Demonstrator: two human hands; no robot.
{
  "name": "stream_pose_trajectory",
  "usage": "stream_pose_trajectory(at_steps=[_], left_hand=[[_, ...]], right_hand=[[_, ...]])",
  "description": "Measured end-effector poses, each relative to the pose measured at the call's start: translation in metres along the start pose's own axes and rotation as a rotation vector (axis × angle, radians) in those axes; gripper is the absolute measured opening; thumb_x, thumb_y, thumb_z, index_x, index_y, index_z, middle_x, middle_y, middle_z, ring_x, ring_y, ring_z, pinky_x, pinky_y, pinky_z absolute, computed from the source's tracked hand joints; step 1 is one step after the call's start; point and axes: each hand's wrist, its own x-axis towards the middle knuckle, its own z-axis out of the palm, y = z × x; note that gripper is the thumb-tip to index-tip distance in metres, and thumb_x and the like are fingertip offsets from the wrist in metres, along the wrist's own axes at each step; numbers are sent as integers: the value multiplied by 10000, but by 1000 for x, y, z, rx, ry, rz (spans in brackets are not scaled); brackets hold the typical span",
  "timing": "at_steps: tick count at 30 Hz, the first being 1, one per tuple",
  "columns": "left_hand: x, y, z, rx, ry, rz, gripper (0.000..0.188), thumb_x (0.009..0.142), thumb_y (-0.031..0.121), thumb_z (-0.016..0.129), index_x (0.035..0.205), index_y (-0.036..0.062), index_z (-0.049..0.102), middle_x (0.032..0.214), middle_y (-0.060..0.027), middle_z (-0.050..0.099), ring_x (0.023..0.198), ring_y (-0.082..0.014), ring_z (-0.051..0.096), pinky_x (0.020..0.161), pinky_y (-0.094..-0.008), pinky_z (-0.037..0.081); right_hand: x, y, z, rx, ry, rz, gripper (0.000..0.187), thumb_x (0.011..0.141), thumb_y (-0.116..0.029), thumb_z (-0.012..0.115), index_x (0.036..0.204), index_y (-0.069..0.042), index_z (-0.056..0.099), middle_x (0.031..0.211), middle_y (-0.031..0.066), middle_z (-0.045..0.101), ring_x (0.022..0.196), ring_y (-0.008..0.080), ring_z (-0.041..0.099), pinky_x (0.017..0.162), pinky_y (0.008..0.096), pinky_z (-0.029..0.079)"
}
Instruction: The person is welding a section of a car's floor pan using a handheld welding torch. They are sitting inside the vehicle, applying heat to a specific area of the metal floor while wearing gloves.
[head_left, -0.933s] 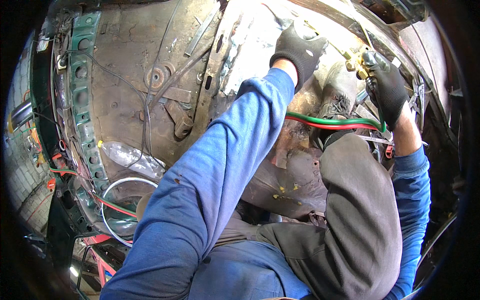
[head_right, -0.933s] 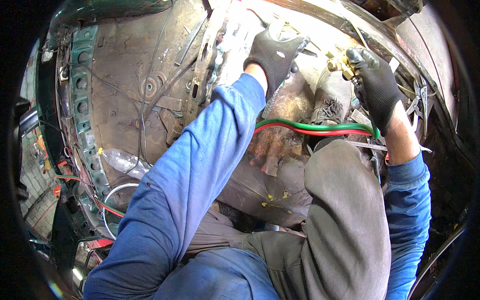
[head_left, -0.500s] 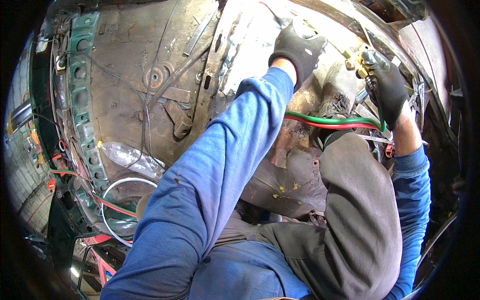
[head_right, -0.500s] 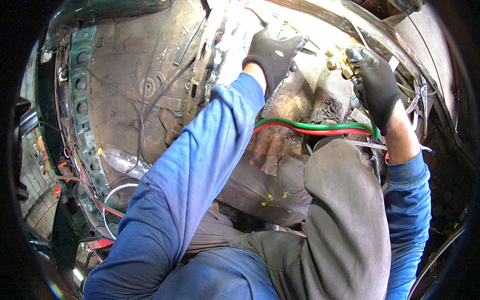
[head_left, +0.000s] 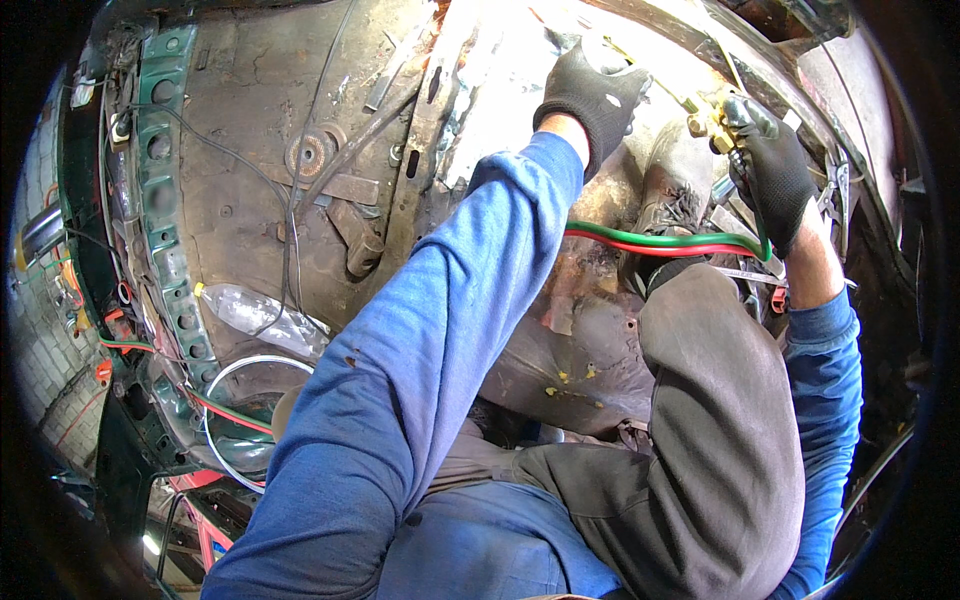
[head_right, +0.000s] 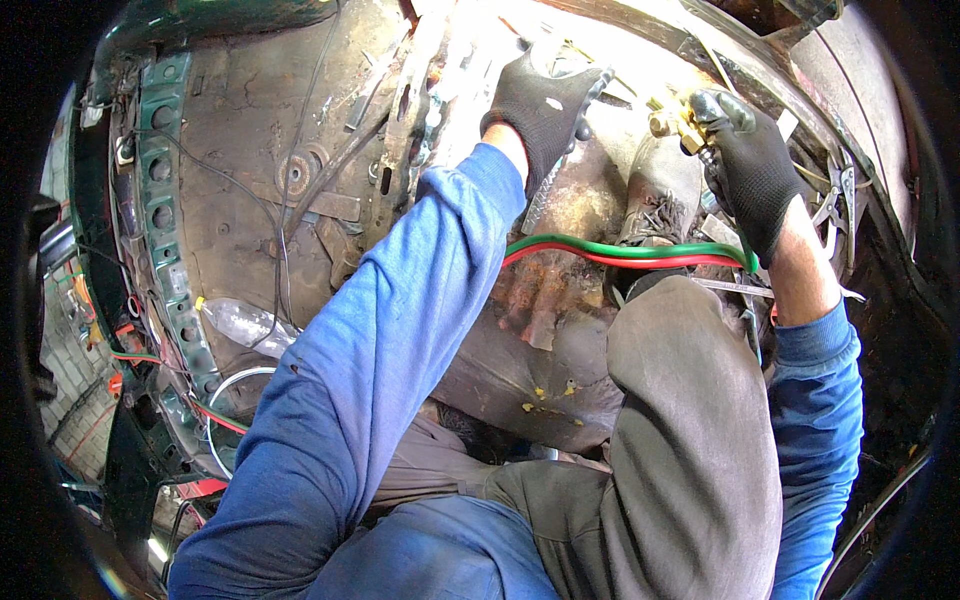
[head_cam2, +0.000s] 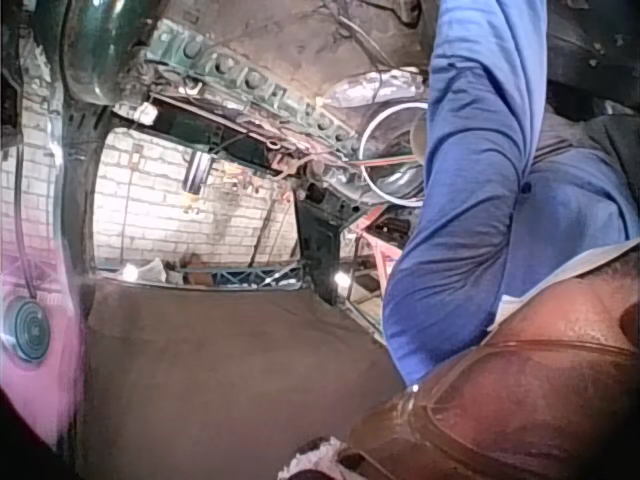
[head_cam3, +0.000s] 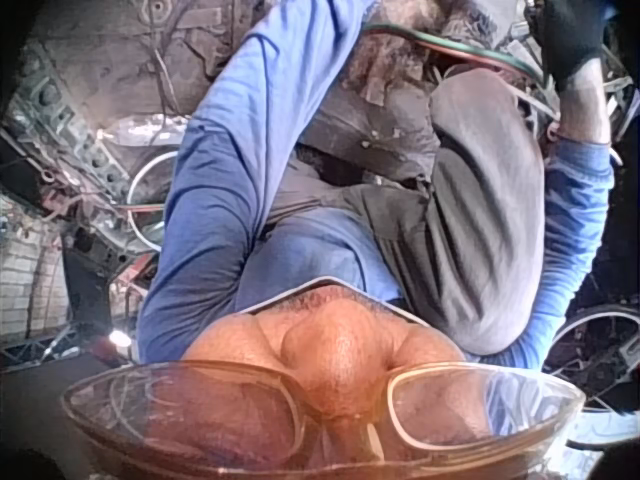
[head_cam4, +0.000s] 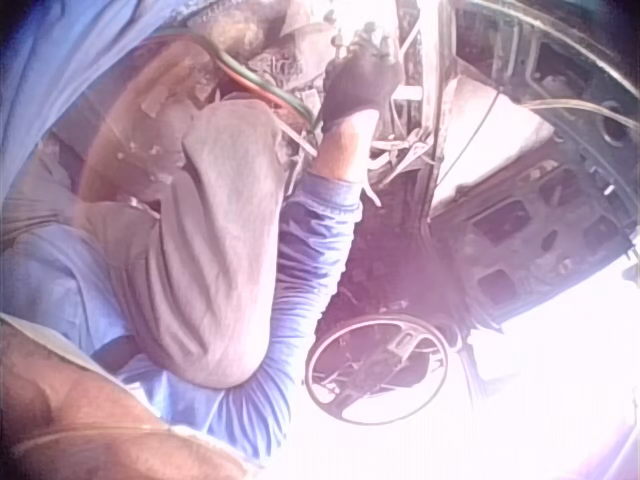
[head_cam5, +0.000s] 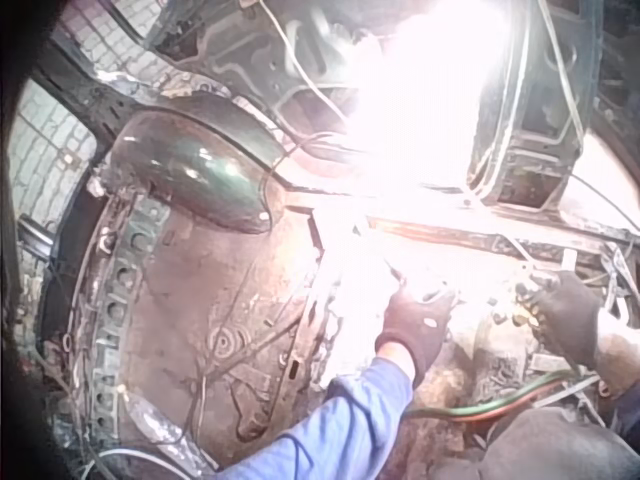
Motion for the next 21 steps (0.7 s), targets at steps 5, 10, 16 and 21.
stream_pose_trajectory(at_steps=[5, 10, 16, 21], left_hand=[[-3, 4, -2, 56, 6, -43, 274, 916, 192, 783, 1001, -19, 629, 792, -92, 728, 603, -155, 663, 538, -310, 562], [-3, 4, 0, 62, 23, -50, 304, 920, 207, 786, 1018, -32, 625, 795, -93, 728, 602, -154, 663, 540, -312, 565], [4, -6, -2, 35, 27, -18, 306, 913, 218, 797, 985, -46, 660, 766, -91, 727, 584, -154, 660, 538, -306, 566], [6, -9, -2, 15, 29, -54, 300, 895, 224, 811, 960, -50, 707, 792, -106, 753, 618, -168, 684, 590, -324, 578]], right_hand=[[-1, -7, 0, -9, -27, 6, 465, 1115, -402, 542, 1139, 28, 719, 835, 41, 687, 749, 113, 546, 712, 313, 480], [-2, -5, 3, 30, 2, 30, 469, 1114, -424, 543, 1120, 6, 731, 768, 12, 641, 668, 89, 492, 612, 295, 430], [1, -2, 2, 38, -17, 61, 473, 1104, -446, 559, 1081, -7, 731, 701, -24, 585, 613, 80, 451, 566, 290, 392], [4, -1, 3, 139, -30, 156, 398, 1089, -381, 598, 1106, -2, 719, 720, 27, 611, 618, 135, 524, 577, 324, 431]])
